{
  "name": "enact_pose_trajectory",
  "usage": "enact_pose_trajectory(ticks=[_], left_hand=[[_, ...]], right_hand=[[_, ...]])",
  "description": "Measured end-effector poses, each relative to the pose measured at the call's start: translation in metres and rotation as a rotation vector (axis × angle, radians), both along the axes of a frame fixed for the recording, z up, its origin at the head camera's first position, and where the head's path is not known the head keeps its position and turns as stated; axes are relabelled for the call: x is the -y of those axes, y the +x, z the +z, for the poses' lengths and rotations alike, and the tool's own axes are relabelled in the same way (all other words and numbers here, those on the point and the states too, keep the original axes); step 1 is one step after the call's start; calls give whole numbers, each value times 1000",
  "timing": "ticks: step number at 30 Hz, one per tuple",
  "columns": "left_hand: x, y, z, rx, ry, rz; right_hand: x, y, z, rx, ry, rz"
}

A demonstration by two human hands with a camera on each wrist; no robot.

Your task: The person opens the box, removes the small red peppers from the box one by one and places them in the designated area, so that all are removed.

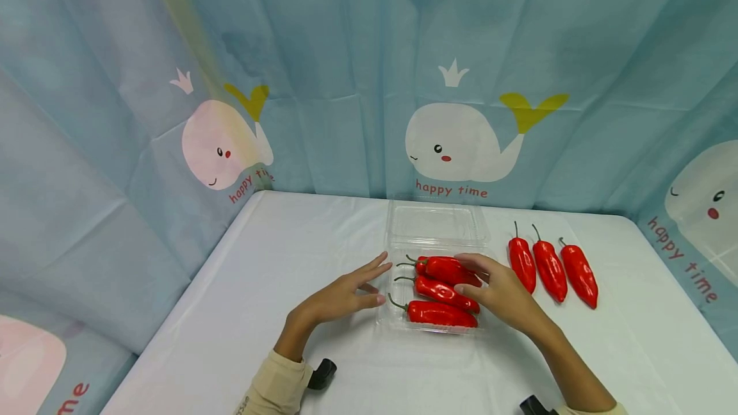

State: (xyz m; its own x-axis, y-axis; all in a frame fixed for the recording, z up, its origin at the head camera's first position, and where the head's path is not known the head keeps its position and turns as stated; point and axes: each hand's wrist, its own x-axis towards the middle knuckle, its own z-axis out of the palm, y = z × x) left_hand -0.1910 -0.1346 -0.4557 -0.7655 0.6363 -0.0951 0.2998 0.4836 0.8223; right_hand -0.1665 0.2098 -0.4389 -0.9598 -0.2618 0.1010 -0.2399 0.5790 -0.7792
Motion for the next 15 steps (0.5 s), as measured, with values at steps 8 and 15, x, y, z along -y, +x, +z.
enact_pose_trajectory(ticks=[8, 15], left_hand=[[-1, 1, 1, 12, 8, 1], [-1, 1, 1, 4, 1, 4]], right_hand=[[3, -3, -2, 5, 29, 8], [8, -5, -3, 25, 69, 10]])
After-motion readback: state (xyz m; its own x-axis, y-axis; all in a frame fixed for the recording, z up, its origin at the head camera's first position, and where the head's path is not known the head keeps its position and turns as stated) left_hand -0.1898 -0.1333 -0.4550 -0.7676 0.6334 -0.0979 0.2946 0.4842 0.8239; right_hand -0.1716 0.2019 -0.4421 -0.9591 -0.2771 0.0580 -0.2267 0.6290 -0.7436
